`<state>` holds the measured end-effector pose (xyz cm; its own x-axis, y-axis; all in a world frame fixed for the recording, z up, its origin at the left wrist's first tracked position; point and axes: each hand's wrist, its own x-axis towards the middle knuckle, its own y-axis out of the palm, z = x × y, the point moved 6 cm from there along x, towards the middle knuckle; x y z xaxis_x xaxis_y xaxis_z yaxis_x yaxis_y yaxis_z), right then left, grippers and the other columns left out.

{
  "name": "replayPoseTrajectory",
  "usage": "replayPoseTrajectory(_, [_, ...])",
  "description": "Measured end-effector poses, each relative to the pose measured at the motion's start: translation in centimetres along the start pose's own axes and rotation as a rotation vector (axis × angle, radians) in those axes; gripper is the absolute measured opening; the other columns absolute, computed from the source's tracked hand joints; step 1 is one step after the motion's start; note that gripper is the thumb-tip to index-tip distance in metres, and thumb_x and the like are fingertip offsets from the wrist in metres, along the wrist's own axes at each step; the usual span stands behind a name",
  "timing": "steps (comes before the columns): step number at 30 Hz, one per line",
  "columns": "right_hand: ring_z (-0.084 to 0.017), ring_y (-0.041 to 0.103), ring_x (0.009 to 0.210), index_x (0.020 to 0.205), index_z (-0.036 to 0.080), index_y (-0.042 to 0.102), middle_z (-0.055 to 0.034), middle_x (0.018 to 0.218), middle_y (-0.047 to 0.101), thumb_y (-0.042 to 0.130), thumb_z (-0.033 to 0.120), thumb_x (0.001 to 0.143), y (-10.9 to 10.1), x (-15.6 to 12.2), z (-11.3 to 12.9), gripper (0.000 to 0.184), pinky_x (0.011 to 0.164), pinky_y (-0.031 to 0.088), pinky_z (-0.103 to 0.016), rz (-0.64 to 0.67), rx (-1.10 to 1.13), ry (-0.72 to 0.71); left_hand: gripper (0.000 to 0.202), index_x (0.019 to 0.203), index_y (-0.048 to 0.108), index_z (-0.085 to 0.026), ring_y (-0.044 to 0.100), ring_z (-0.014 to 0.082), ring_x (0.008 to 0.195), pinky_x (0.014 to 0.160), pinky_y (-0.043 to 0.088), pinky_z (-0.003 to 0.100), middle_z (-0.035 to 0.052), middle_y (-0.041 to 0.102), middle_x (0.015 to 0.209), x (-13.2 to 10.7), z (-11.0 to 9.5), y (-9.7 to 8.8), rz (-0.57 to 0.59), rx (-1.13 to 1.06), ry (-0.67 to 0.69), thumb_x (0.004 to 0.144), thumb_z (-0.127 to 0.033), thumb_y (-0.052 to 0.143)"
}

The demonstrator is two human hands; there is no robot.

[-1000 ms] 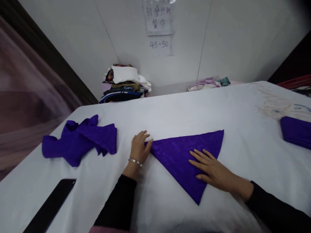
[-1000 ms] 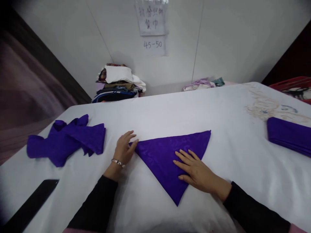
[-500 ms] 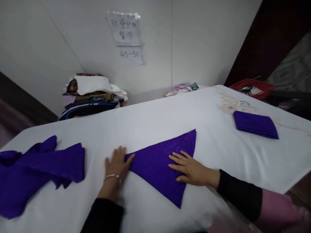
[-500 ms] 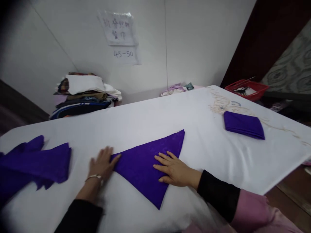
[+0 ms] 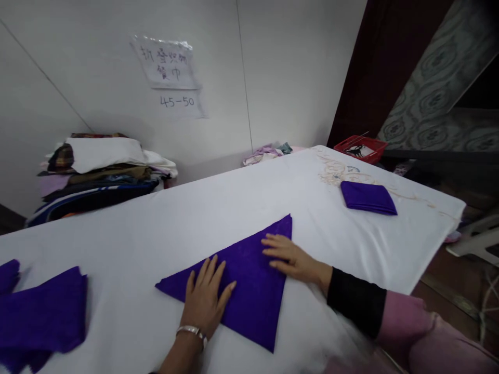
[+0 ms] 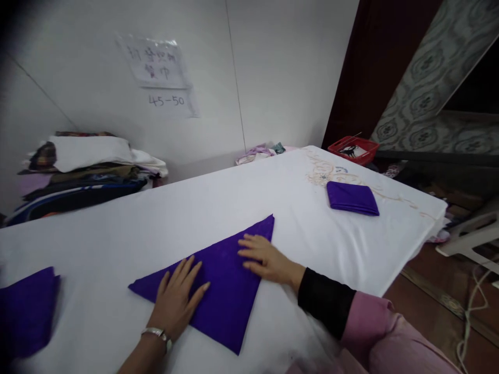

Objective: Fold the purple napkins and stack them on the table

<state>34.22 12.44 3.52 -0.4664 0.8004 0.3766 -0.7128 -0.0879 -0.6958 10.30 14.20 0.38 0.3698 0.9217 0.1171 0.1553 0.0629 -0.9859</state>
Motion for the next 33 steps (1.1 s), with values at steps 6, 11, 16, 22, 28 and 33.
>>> replayPoseTrajectory(6, [-0.023, 0.051, 0.114, 0.087, 0.023, 0.067, -0.0096, 0.113, 0.063, 0.050, 0.043, 0.084, -6.8, -1.7, -9.6, 0.026, 0.099, 0.038, -0.043, -0.608, -0.095, 0.418, 0.058, 0.133, 0.042, -0.020, 0.028, 0.0265, 0.134, 0.107, 0.020, 0.056, 0.0088, 0.037, 0.143, -0.2, -0.1, 0.6, 0.061, -0.015, 0.020, 0.085, -0.051, 0.038])
replayPoseTrajectory(11, [-0.026, 0.036, 0.129, 0.078, 0.021, 0.065, -0.0104, 0.128, 0.054, 0.050, 0.046, 0.083, -6.4, -1.7, -12.3, 0.030, 0.104, 0.030, -0.045, -0.481, -0.160, 0.607, 0.046, 0.124, 0.052, -0.022, 0.034, 0.0263, 0.131, 0.106, 0.025, 0.056, 0.0079, 0.047, 0.137, -0.5, -2.6, -1.0, -0.026, -0.083, 0.152, 0.086, -0.045, 0.040])
replayPoseTrajectory(16, [-0.027, 0.030, 0.132, 0.078, 0.022, 0.066, -0.0087, 0.131, 0.051, 0.050, 0.047, 0.083, -5.5, -1.0, -12.0, 0.031, 0.105, 0.023, -0.051, -0.403, -0.235, 0.639, 0.045, 0.128, 0.048, -0.026, 0.037, 0.0255, 0.129, 0.105, 0.030, 0.054, 0.0055, 0.046, 0.137, -2.7, -8.4, -1.2, 0.003, -0.161, 0.423, 0.086, -0.043, 0.045])
replayPoseTrajectory(22, [-0.028, 0.025, 0.134, 0.079, 0.021, 0.067, -0.0083, 0.136, 0.046, 0.051, 0.045, 0.083, -5.3, -0.7, -12.2, 0.029, 0.105, 0.020, -0.051, -0.359, -0.244, 0.678, 0.052, 0.132, 0.043, -0.023, 0.036, 0.0264, 0.130, 0.105, 0.033, 0.053, 0.0075, 0.042, 0.140, -4.3, -10.9, 0.0, 0.096, -0.184, 0.520, 0.085, -0.045, 0.047])
replayPoseTrajectory(28, [-0.028, 0.026, 0.134, 0.079, 0.022, 0.068, -0.0071, 0.136, 0.046, 0.051, 0.043, 0.084, -5.3, -0.5, -12.2, 0.027, 0.104, 0.021, -0.051, -0.346, -0.241, 0.691, 0.052, 0.132, 0.044, -0.024, 0.033, 0.0262, 0.131, 0.107, 0.028, 0.053, 0.0079, 0.041, 0.141, -4.3, -10.8, -0.1, 0.119, -0.226, 0.512, 0.084, -0.043, 0.050])
replayPoseTrajectory(33, [-0.028, 0.027, 0.133, 0.090, 0.023, 0.069, -0.0067, 0.136, 0.047, 0.049, 0.043, 0.085, -5.2, -0.4, -12.0, 0.029, 0.104, 0.021, -0.051, -0.327, -0.279, 0.720, 0.051, 0.132, 0.043, -0.023, 0.032, 0.0274, 0.132, 0.106, 0.028, 0.056, 0.0079, 0.039, 0.142, -4.2, -10.9, 0.1, 0.153, -0.225, 0.499, 0.084, -0.042, 0.049])
